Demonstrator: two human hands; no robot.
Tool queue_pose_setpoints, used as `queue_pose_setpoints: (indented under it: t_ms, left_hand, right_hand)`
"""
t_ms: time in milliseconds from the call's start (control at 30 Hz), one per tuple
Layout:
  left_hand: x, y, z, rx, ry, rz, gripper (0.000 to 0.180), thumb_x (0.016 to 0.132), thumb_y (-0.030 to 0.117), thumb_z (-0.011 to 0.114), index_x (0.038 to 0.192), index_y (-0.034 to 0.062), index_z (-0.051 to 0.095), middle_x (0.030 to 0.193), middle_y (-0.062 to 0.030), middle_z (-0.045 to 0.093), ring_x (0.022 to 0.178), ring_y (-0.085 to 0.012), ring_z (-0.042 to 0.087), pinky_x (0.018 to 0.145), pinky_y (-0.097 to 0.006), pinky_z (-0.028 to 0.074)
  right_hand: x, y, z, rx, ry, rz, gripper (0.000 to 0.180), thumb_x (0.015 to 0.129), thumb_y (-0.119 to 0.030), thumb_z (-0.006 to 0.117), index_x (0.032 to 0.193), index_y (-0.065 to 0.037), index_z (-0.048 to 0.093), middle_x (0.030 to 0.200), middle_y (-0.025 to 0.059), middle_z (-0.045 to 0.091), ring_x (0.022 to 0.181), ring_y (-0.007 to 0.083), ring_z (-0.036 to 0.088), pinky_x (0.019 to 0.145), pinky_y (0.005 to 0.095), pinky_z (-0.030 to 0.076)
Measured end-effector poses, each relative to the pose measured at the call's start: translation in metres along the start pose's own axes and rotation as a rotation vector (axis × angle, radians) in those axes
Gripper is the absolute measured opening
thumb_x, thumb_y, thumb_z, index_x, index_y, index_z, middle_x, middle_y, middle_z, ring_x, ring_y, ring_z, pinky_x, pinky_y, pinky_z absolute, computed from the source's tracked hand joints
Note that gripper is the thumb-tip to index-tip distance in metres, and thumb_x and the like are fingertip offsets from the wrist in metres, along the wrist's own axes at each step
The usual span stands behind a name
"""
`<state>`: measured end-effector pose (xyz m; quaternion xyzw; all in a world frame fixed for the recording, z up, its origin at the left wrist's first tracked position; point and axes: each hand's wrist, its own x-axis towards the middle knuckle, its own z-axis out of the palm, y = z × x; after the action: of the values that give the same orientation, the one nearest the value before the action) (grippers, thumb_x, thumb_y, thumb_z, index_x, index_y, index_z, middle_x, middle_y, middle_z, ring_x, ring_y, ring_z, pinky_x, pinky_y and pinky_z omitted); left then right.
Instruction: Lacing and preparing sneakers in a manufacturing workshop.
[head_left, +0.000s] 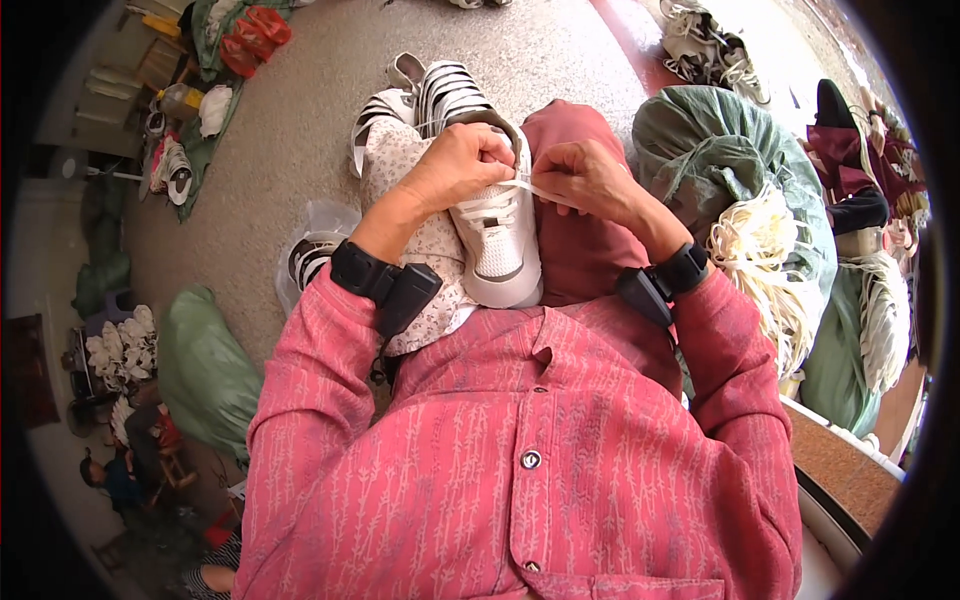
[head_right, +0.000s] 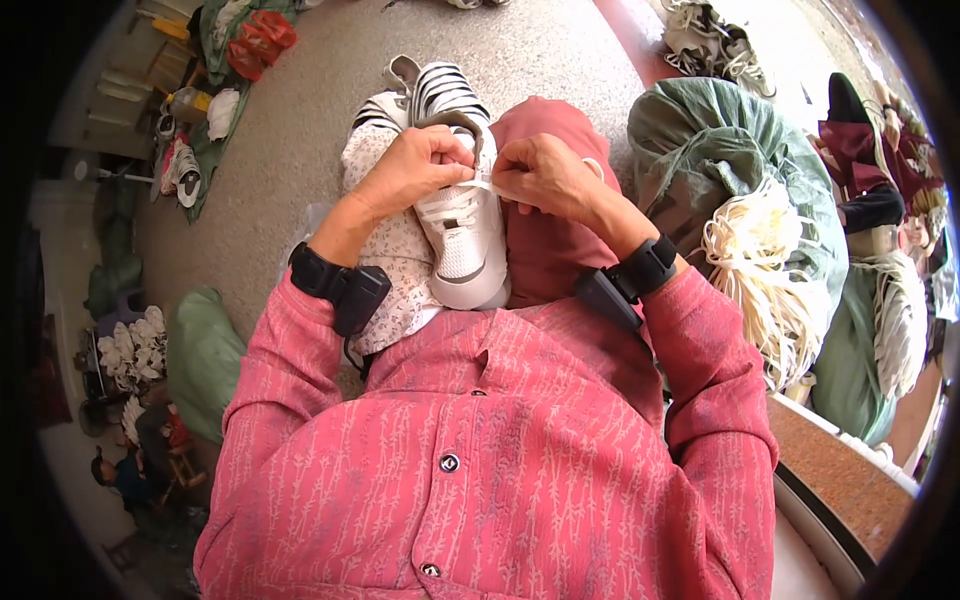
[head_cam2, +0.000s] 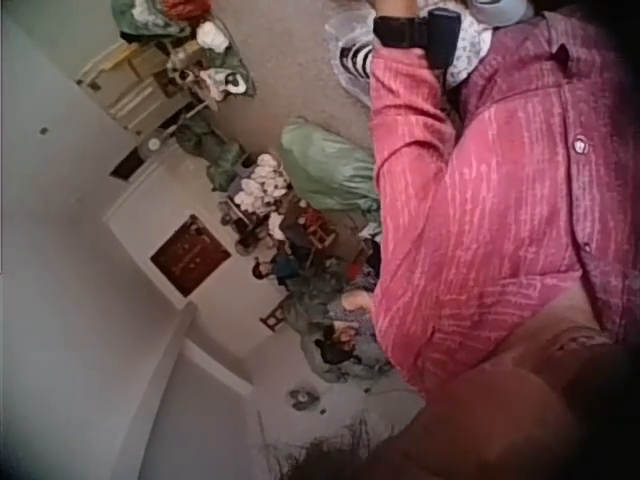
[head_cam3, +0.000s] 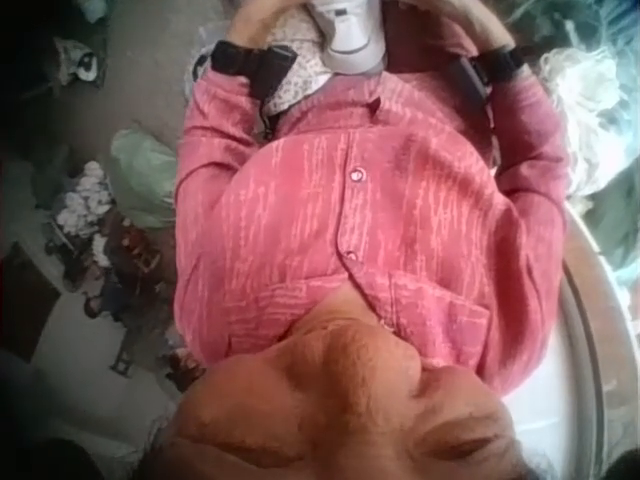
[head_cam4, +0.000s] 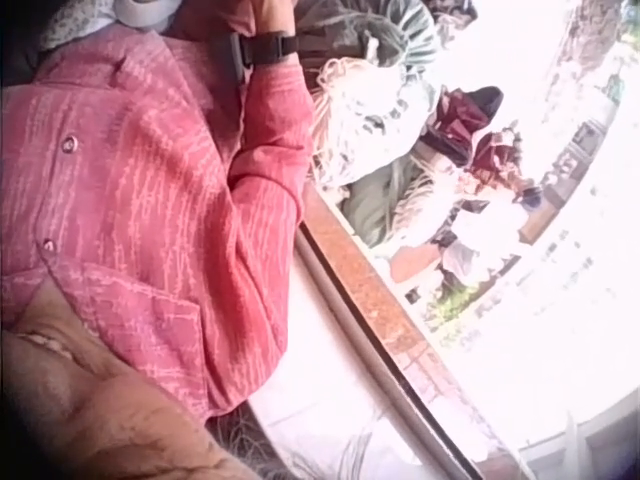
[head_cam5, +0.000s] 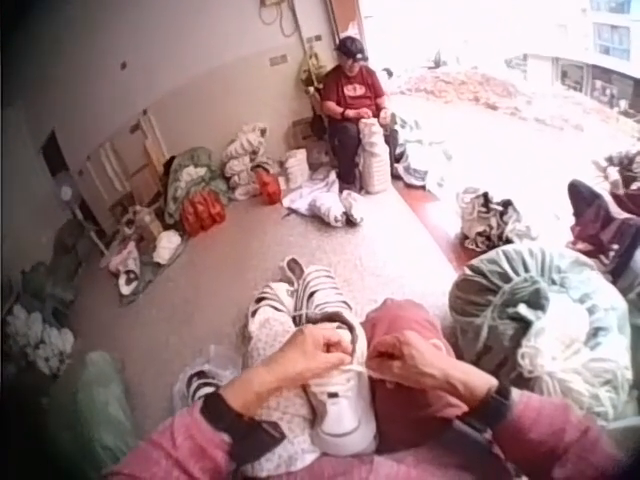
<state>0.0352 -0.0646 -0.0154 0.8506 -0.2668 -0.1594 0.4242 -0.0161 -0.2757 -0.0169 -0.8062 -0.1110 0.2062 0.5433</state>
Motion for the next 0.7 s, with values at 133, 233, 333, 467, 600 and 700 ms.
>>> queue_pose_setpoints:
  t_ms: [133, 233, 333, 467, 600, 700]
  left_hand:
    - [0.007, -0.005, 0.001, -0.149, -0.044, -0.046, 0.014, 0.072, 0.009, 0.070, 0.083, 0.0000, 0.069, 0.075, -0.0058, 0.065, 0.070, -0.0121, 0.060, 0.065, -0.027, 0.048]
    - [0.012, -0.002, 0.001, -0.156, -0.043, -0.007, 0.014, 0.071, 0.006, 0.070, 0.084, 0.0005, 0.069, 0.074, -0.0035, 0.064, 0.069, -0.0107, 0.059, 0.064, -0.026, 0.048]
    - [0.010, -0.002, 0.007, -0.222, 0.001, 0.046, 0.010, 0.071, 0.006, 0.069, 0.080, 0.0013, 0.068, 0.072, -0.0029, 0.062, 0.069, -0.0107, 0.058, 0.064, -0.026, 0.047]
    - [0.002, -0.010, 0.006, -0.070, 0.033, 0.116, 0.009, 0.068, 0.006, 0.069, 0.076, 0.0014, 0.067, 0.072, -0.0068, 0.060, 0.069, -0.0139, 0.059, 0.063, -0.028, 0.047]
    - [-0.004, -0.001, 0.011, -0.014, 0.047, 0.054, 0.013, 0.067, 0.008, 0.070, 0.077, -0.0004, 0.067, 0.073, -0.0077, 0.059, 0.068, -0.0165, 0.059, 0.063, -0.028, 0.047]
    - [-0.002, 0.001, 0.010, -0.024, 0.039, 0.066, 0.014, 0.068, 0.009, 0.071, 0.078, -0.0001, 0.068, 0.074, -0.0068, 0.059, 0.068, -0.0155, 0.059, 0.063, -0.028, 0.047]
  right_hand:
    - [0.008, -0.002, -0.006, 0.011, 0.025, 0.067, 0.015, 0.088, -0.018, 0.059, 0.086, -0.004, 0.065, 0.070, 0.0004, 0.062, 0.056, 0.0066, 0.057, 0.046, 0.0216, 0.044]
    - [0.016, 0.006, -0.008, 0.092, 0.026, -0.014, 0.016, 0.089, -0.017, 0.059, 0.086, -0.003, 0.066, 0.070, 0.0017, 0.063, 0.055, 0.0074, 0.057, 0.044, 0.0225, 0.045]
    - [0.023, 0.025, -0.011, -0.155, 0.028, -0.234, 0.012, 0.083, -0.013, 0.064, 0.090, -0.004, 0.065, 0.073, 0.0059, 0.065, 0.062, 0.0150, 0.061, 0.053, 0.0286, 0.049]
    - [0.026, -0.001, -0.015, -0.637, 0.266, -0.456, 0.038, 0.070, -0.019, 0.075, 0.105, -0.011, 0.061, 0.093, 0.0103, 0.061, 0.084, 0.0282, 0.062, 0.070, 0.0383, 0.050]
    - [0.033, -0.003, -0.026, -0.474, -0.081, -0.424, 0.034, 0.066, -0.019, 0.076, 0.097, -0.010, 0.064, 0.082, 0.0091, 0.065, 0.079, 0.0280, 0.064, 0.067, 0.0379, 0.049]
    - [0.041, 0.002, -0.028, -0.488, -0.084, -0.442, 0.032, 0.066, -0.021, 0.077, 0.093, -0.010, 0.064, 0.078, 0.0076, 0.065, 0.076, 0.0272, 0.064, 0.066, 0.0370, 0.048]
